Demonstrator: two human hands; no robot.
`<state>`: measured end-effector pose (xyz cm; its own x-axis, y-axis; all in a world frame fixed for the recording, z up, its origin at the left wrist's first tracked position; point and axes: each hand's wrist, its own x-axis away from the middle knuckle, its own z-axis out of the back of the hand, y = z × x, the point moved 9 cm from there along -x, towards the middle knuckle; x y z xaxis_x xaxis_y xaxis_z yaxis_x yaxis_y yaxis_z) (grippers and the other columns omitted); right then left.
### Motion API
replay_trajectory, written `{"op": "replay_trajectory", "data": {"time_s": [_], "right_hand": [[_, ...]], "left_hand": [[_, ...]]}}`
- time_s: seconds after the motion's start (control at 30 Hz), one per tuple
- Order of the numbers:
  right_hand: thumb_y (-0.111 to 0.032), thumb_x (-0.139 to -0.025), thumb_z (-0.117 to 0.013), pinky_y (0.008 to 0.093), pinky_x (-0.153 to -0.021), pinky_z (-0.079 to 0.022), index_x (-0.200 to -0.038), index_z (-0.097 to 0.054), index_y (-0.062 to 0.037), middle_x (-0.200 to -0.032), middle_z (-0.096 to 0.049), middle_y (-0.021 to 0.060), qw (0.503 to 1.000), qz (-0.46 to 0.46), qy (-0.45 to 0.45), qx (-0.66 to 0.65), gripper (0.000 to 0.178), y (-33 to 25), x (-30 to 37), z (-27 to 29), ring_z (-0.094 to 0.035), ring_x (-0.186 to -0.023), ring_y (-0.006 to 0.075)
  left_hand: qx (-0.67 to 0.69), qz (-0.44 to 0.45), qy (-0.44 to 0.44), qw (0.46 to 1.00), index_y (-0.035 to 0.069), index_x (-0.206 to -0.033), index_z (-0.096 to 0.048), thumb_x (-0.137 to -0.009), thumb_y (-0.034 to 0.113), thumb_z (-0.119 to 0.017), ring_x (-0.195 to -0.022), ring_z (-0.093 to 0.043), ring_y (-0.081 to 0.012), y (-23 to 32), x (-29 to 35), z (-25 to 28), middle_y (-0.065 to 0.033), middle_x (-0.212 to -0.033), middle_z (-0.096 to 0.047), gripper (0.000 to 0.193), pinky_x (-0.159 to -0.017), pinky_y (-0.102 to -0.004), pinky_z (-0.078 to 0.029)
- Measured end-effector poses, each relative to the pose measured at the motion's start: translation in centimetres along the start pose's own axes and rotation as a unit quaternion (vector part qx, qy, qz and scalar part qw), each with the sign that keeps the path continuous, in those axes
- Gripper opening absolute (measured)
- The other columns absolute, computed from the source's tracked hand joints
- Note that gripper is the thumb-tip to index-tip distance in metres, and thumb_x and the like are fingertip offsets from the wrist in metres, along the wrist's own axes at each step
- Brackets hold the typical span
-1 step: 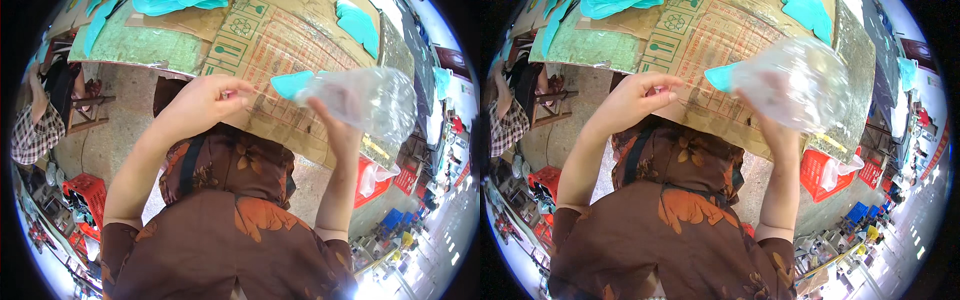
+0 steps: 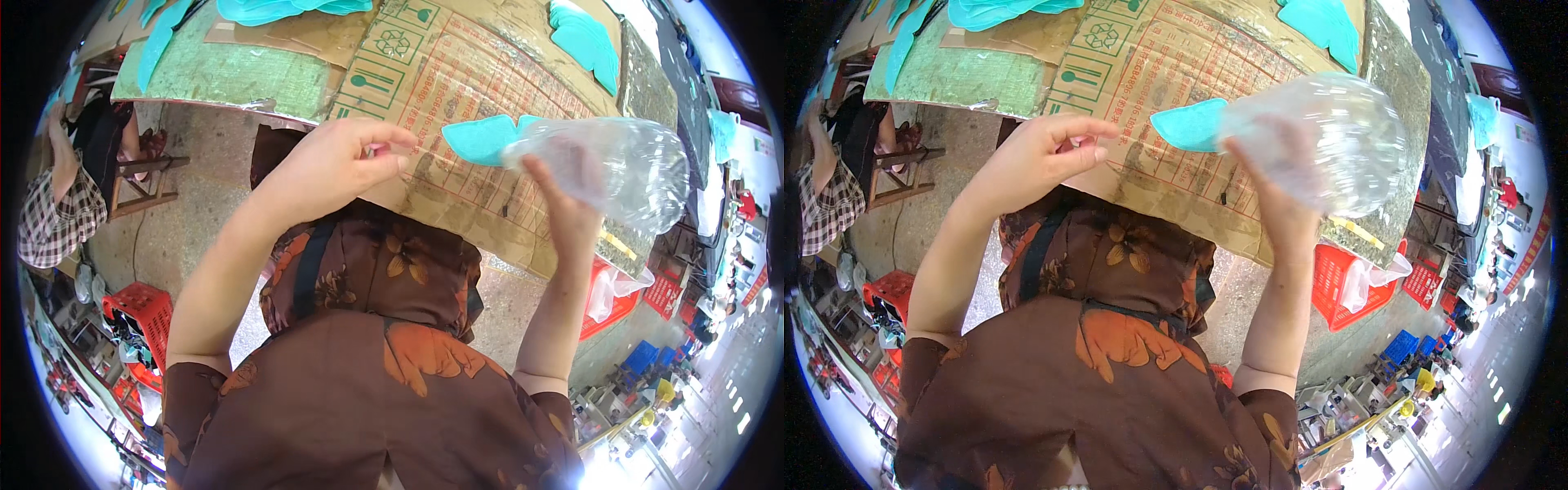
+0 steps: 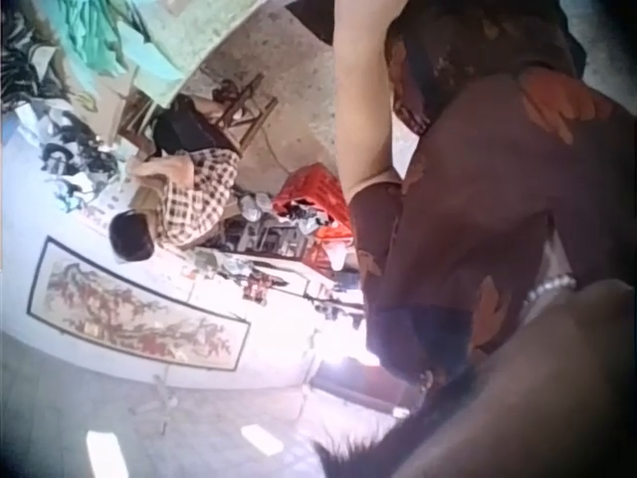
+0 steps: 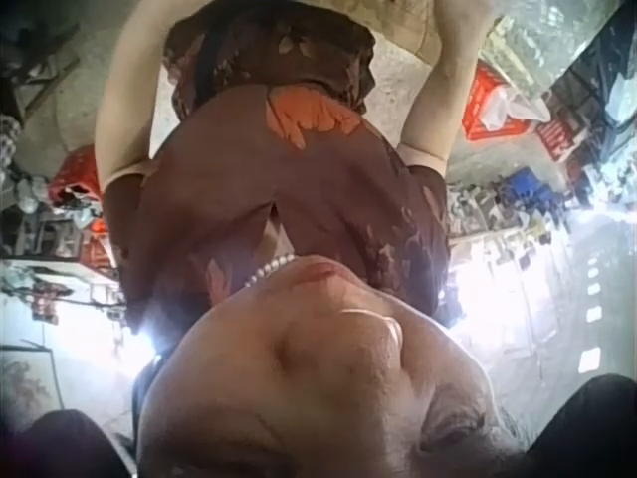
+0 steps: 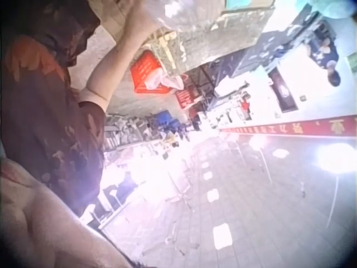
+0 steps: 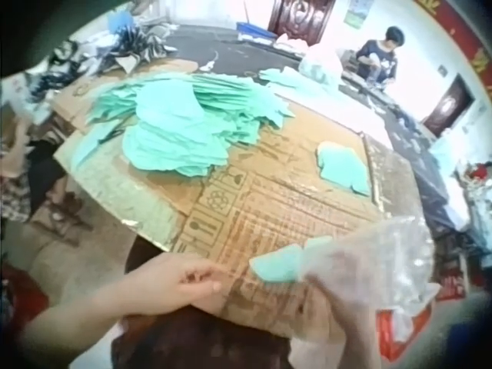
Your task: Applying glue to small turquoise shoe components using a plastic bottle applicator.
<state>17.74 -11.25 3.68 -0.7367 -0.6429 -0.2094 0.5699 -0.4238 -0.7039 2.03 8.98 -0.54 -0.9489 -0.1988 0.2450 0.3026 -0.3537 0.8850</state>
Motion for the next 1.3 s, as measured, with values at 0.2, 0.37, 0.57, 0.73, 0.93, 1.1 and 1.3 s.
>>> {"op": "replay_trajectory", "data": {"time_s": [0.2, 0.37, 0.57, 0.73, 0.93, 1.1, 1.3], "right_hand": [[-0.011, -0.081, -0.081, 0.0295, -0.082, -0.051, -0.109, -0.065, 0.0012, -0.106, -0.065, 0.0070, 0.996, -0.023, 0.084, -0.028, 0.034, 0.8, -1.3, 0.6, -0.062, -0.094, 0.0154], [-0.022, -0.076, -0.085, 0.0308, -0.081, -0.052, -0.107, -0.066, 0.0017, -0.100, -0.070, 0.0095, 0.992, -0.049, 0.040, -0.111, 0.044, 0.3, -2.3, 0.4, -0.065, -0.089, 0.0172], [-0.026, -0.078, -0.083, 0.0322, -0.077, -0.053, -0.105, -0.065, 0.0009, -0.099, -0.072, 0.0120, 0.991, 0.038, 0.123, -0.030, 0.043, -0.3, -3.9, 0.7, -0.068, -0.088, 0.0177], [-0.031, -0.077, -0.083, 0.0341, -0.077, -0.054, -0.107, -0.067, -0.0035, -0.097, -0.073, 0.0133, 0.989, -0.074, 0.077, -0.100, 0.044, 3.0, -4.2, 1.5, -0.071, -0.086, 0.0228], [-0.027, -0.075, -0.084, 0.0330, -0.078, -0.054, -0.110, -0.067, -0.0018, -0.095, -0.074, 0.0120, 0.989, -0.061, 0.104, -0.091, 0.046, 2.7, -2.3, 2.5, -0.071, -0.086, 0.0218], [-0.024, -0.074, -0.084, 0.0343, -0.076, -0.054, -0.110, -0.068, -0.0021, -0.096, -0.074, 0.0128, 0.995, -0.072, 0.033, -0.056, 0.046, 3.1, -1.9, 2.9, -0.071, -0.085, 0.0240], [-0.025, -0.076, -0.082, 0.0366, -0.076, -0.054, -0.104, -0.069, -0.0020, -0.093, -0.073, 0.0140, 0.992, -0.076, 0.072, -0.074, 0.039, 4.2, -4.8, 3.2, -0.071, -0.084, 0.0262]], "left_hand": [[0.020, 0.064, -0.021, 0.998, 0.000, -0.117, -0.066, -0.092, 0.023, -0.063, -0.077, -0.053, -0.0095, 0.1, -2.9, -1.4, -0.0005, -0.085, -0.062, 0.034, -0.070, -0.0260, -0.046], [-0.045, 0.052, -0.021, 0.997, -0.002, -0.115, -0.066, -0.090, 0.023, -0.063, -0.079, -0.056, -0.0116, 1.2, -4.2, -1.7, -0.0061, -0.092, -0.067, 0.035, -0.072, -0.0274, -0.047], [-0.072, 0.069, -0.023, 0.995, -0.002, -0.112, -0.067, -0.089, 0.022, -0.063, -0.079, -0.057, -0.0140, 2.1, -4.2, -2.1, -0.0084, -0.093, -0.067, 0.034, -0.073, -0.0301, -0.047], [-0.098, 0.059, -0.026, 0.993, -0.001, -0.114, -0.067, -0.089, 0.022, -0.063, -0.078, -0.057, -0.0160, 2.6, -4.1, -2.2, -0.0102, -0.095, -0.067, 0.034, -0.073, -0.0307, -0.047], [-0.164, 0.047, -0.025, 0.985, 0.000, -0.114, -0.067, -0.089, 0.024, -0.062, -0.085, -0.061, -0.0231, 4.0, -4.1, -2.4, -0.0148, -0.099, -0.067, 0.036, -0.078, -0.0341, -0.048], [-0.155, 0.037, -0.035, 0.987, -0.001, -0.118, -0.066, -0.089, 0.023, -0.063, -0.078, -0.057, -0.0175, 4.0, -4.0, -2.4, -0.0121, -0.095, -0.065, 0.038, -0.072, -0.0308, -0.047], [-0.151, 0.054, -0.038, 0.986, -0.001, -0.120, -0.064, -0.090, 0.026, -0.064, -0.079, -0.054, -0.0162, 3.7, -4.0, -2.2, -0.0096, -0.097, -0.062, 0.040, -0.073, -0.0298, -0.045]]}}
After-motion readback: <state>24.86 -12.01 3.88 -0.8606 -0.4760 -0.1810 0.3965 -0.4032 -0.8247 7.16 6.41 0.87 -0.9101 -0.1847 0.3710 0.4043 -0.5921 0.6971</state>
